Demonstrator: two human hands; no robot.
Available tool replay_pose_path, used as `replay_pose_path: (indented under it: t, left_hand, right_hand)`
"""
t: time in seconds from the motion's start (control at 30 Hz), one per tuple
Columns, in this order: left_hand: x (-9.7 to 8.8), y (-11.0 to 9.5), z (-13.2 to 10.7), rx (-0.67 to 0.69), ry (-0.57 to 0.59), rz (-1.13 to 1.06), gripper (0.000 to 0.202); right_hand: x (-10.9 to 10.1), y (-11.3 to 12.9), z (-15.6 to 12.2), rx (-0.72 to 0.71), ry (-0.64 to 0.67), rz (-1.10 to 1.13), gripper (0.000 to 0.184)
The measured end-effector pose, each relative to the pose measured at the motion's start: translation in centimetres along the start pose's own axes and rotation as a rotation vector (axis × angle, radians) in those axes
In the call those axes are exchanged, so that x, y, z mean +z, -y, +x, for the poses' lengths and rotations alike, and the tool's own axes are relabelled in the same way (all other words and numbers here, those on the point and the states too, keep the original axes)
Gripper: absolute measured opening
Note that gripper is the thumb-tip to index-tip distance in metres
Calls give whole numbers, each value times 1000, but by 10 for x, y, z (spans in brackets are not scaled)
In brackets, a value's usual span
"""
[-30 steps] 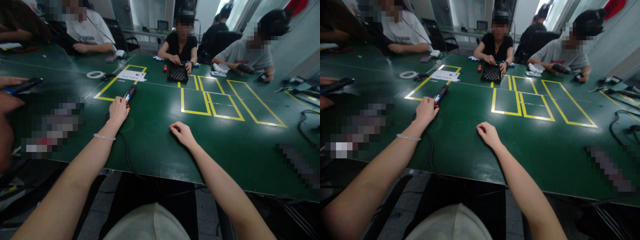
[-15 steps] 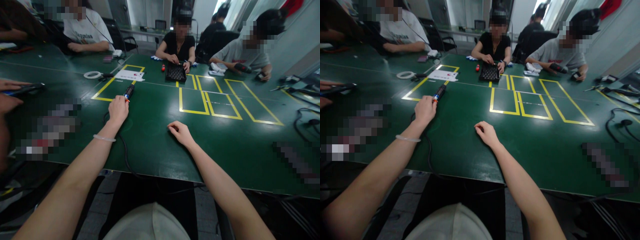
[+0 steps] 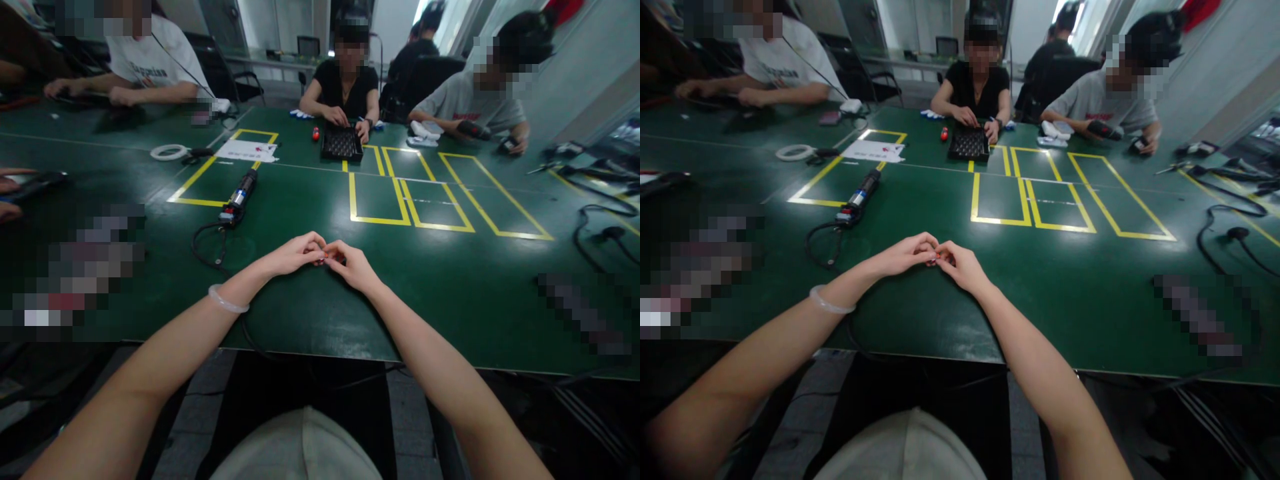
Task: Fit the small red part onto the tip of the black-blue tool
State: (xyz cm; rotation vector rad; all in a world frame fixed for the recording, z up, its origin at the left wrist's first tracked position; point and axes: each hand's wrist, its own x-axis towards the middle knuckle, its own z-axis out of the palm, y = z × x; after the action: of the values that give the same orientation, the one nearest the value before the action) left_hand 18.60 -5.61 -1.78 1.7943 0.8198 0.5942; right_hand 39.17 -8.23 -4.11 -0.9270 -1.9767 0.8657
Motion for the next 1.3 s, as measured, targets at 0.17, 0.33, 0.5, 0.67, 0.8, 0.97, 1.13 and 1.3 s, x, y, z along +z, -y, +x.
replay_pose_path:
  t: [0.17,0.33,0.5,0.67,0.8,0.97,1.13,1.3]
  left_hand:
    - [-2,2,-3,10,33,-87,36]
    - [3,-1,-5,36,-45,-16,37]
    - [5,-12,-7,91,-85,153,34]
    - [6,-17,-10,189,-163,340,24]
    - [6,-15,-9,245,-188,456,17]
    - [2,-12,-9,202,-228,409,22]
    - [2,-15,-10,155,-209,404,27]
    - [-29,-14,-11,130,-373,592,37]
  right_hand:
    - [-2,4,0,6,28,34,14]
    - [-1,0,2,95,18,215,20]
    - [0,-5,4,193,0,351,36]
    - [-4,-6,6,237,-46,357,44]
    - [-4,-4,6,237,-27,349,43]
    - [0,-4,5,208,-80,462,40]
    - [1,-5,3,166,-80,424,33]
    - [-2,-5,4,183,-124,348,27]
